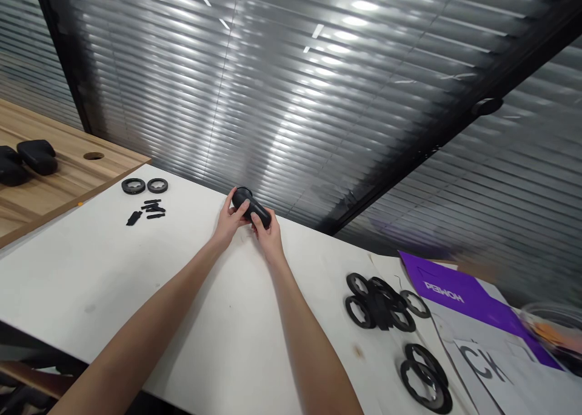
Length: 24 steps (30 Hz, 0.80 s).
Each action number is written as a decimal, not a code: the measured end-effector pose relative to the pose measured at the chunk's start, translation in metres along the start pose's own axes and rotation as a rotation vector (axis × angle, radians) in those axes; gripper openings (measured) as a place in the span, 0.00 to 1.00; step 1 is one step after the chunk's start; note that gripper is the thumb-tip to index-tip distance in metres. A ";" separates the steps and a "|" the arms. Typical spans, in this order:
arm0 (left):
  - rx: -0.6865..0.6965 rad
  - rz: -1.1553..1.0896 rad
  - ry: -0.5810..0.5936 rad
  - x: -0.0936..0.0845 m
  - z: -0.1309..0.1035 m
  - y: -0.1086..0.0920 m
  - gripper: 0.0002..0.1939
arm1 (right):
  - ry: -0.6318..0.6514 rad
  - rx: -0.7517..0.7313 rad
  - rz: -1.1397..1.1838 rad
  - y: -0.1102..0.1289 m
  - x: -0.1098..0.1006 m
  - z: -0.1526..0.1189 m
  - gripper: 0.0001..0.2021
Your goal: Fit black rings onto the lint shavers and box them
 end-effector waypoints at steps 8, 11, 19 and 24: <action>0.017 0.011 0.013 -0.001 0.002 0.001 0.51 | 0.024 0.024 -0.010 0.001 0.000 0.000 0.33; 0.016 0.015 0.017 -0.001 0.002 0.001 0.51 | 0.024 0.027 -0.029 0.000 -0.001 0.000 0.34; 0.023 -0.004 0.001 -0.003 0.004 0.002 0.50 | 0.039 -0.036 -0.098 0.001 0.000 0.002 0.31; 0.033 -0.007 -0.018 -0.004 0.005 0.000 0.48 | 0.060 -0.048 -0.139 0.006 0.002 0.000 0.31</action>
Point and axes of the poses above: each hand's wrist, its own z-axis towards the middle knuckle, its own x-axis out of the palm, y = z × x, the point moved 5 cm from there along z, towards the middle knuckle, and after that the axes turned 3 degrees about y, right-handed, at the moved point
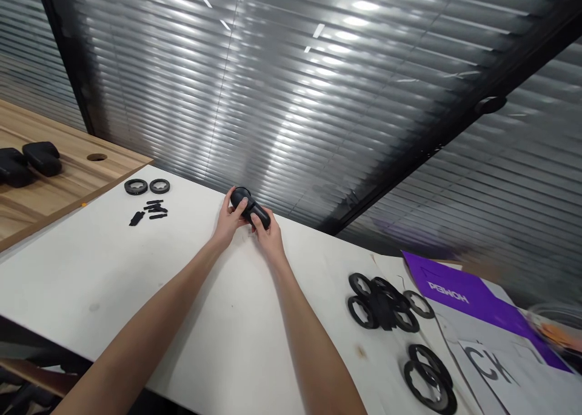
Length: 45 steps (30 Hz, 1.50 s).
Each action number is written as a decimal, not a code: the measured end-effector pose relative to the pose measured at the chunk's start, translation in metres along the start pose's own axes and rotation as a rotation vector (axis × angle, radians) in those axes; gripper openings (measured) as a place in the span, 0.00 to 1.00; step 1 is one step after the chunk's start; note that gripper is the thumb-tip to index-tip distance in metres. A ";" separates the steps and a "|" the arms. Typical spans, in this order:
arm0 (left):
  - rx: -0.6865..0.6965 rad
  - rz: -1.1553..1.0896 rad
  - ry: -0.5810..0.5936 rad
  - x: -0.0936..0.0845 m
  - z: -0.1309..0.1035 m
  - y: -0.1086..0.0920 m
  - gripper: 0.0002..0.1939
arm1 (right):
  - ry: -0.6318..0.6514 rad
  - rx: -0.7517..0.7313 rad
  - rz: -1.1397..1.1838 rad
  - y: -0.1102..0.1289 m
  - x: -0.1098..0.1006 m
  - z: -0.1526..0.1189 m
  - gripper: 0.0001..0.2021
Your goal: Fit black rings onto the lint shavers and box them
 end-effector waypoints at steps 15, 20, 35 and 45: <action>-0.061 0.029 0.016 0.004 -0.003 0.000 0.40 | -0.115 0.041 -0.066 0.009 -0.004 -0.006 0.27; -0.050 0.039 0.034 0.003 -0.001 0.002 0.44 | -0.121 0.056 -0.072 0.012 -0.003 -0.007 0.29; 0.008 0.030 0.027 0.002 -0.001 0.002 0.53 | -0.169 0.063 -0.115 0.014 -0.002 -0.010 0.30; 0.050 0.120 0.098 -0.003 0.009 0.016 0.42 | -0.129 0.044 -0.112 -0.009 -0.009 -0.006 0.24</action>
Point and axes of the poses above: each hand's wrist, its own z-axis towards the middle knuckle, its own x-axis out of the palm, y = z × x, the point moved 5 cm from there along z, towards the middle knuckle, and after that the axes turned 3 degrees about y, right-handed, at the moved point
